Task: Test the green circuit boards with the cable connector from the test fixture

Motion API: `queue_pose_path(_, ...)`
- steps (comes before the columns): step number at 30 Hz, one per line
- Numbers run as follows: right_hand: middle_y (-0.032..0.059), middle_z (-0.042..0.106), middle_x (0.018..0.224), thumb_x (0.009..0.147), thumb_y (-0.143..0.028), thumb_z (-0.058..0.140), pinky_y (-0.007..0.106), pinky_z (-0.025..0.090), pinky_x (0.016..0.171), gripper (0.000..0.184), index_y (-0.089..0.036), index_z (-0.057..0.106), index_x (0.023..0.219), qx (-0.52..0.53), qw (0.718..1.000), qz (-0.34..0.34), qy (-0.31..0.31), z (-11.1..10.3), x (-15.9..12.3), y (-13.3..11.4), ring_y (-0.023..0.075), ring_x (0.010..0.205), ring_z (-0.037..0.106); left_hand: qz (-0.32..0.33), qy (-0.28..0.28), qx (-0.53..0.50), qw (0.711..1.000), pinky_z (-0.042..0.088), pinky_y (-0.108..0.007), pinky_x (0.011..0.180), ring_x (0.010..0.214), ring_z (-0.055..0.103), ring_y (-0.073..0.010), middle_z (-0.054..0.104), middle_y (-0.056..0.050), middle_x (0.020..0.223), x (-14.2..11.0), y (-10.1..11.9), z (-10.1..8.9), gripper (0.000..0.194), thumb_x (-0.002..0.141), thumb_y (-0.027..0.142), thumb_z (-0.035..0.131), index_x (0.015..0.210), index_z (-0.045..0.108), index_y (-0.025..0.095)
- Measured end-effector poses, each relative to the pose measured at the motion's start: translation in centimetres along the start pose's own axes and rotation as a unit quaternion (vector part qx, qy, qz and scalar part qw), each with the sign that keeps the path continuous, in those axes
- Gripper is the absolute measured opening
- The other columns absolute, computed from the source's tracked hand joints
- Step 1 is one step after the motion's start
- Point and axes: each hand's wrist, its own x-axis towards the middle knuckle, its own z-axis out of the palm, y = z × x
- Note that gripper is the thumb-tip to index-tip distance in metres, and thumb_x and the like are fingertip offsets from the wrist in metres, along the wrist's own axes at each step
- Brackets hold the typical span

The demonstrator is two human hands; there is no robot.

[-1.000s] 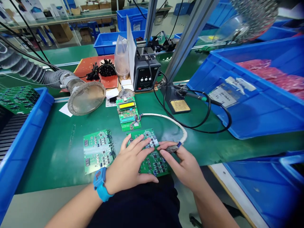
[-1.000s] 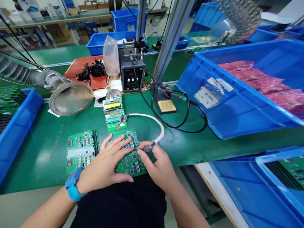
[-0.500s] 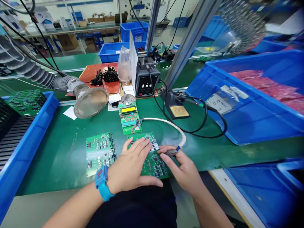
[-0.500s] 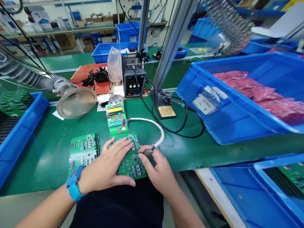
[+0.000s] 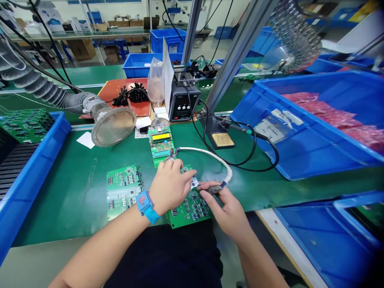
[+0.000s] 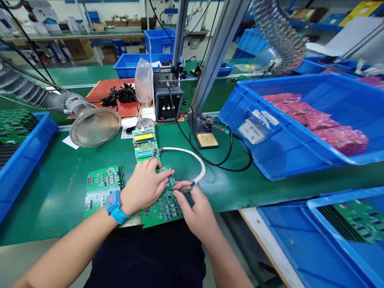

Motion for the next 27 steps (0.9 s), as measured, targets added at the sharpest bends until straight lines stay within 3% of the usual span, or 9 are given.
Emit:
queue_pose_path(7,0.0072,0.067,0.095,0.092,-0.033,0.052,0.035,0.052,0.082,0.013,-0.022,0.058,0.095,-0.008,1.000,-0.003,0.000,0.0,-0.3,0.1,0.0248,0.099,0.063,0.006,-0.009,0.020,1.000,0.044,-0.041,0.080,0.095,0.049,-0.0277,0.051,-0.010,0.104,0.3,0.5,-0.4,0.031,0.096,0.027,0.044,0.124,0.058,0.026)
queue_pose_path(12,0.0063,0.067,0.095,0.092,-0.032,0.053,0.034,0.052,0.083,0.011,-0.023,0.058,0.095,-0.016,1.000,-0.015,0.000,-0.2,-0.2,0.3,0.0242,0.099,0.064,-0.002,-0.022,0.005,1.000,0.044,-0.045,0.092,0.110,0.049,-0.0299,0.052,-0.013,0.121,-0.7,0.3,-0.5,0.037,0.098,0.036,0.043,0.130,0.053,0.020)
queue_pose_path(14,0.0064,0.067,0.095,0.093,-0.032,0.052,0.034,0.052,0.083,0.011,-0.023,0.058,0.094,-0.022,1.000,-0.014,-0.002,-0.2,-0.1,0.3,0.0244,0.099,0.064,-0.012,-0.034,-0.008,0.999,0.039,-0.051,0.100,0.125,0.041,-0.0359,0.044,-0.019,0.135,-1.7,0.3,-0.4,0.058,0.094,0.054,0.045,0.135,0.046,0.013)
queue_pose_path(18,0.0060,0.067,0.094,0.093,-0.033,0.052,0.034,0.052,0.083,0.011,-0.023,0.057,0.095,-0.027,0.999,-0.021,0.004,0.0,-0.2,0.3,0.0240,0.100,0.063,-0.014,-0.054,-0.063,0.996,0.021,-0.058,0.111,0.142,0.008,-0.0419,0.011,-0.025,0.154,-3.4,0.3,0.0,0.116,0.066,0.089,0.045,0.148,0.022,0.011)
queue_pose_path(22,0.0065,0.067,0.096,0.093,-0.033,0.053,0.035,0.052,0.084,0.012,-0.023,0.058,0.095,-0.024,1.000,-0.012,0.009,0.0,-0.2,0.4,0.0244,0.100,0.063,-0.006,-0.074,-0.092,0.993,0.015,-0.061,0.112,0.140,-0.003,-0.0434,-0.004,-0.024,0.154,-3.6,0.4,0.1,0.127,0.053,0.093,0.052,0.150,0.017,0.018)
queue_pose_path(27,0.0064,0.067,0.096,0.093,-0.035,0.053,0.035,0.052,0.085,0.013,-0.023,0.058,0.095,-0.010,1.000,0.001,0.002,-0.1,-0.3,0.4,0.0247,0.102,0.063,-0.020,-0.116,-0.071,0.991,0.016,-0.062,0.111,0.139,-0.003,-0.0466,-0.003,-0.028,0.153,-3.1,0.8,-0.3,0.132,0.045,0.082,0.072,0.147,0.025,0.013)
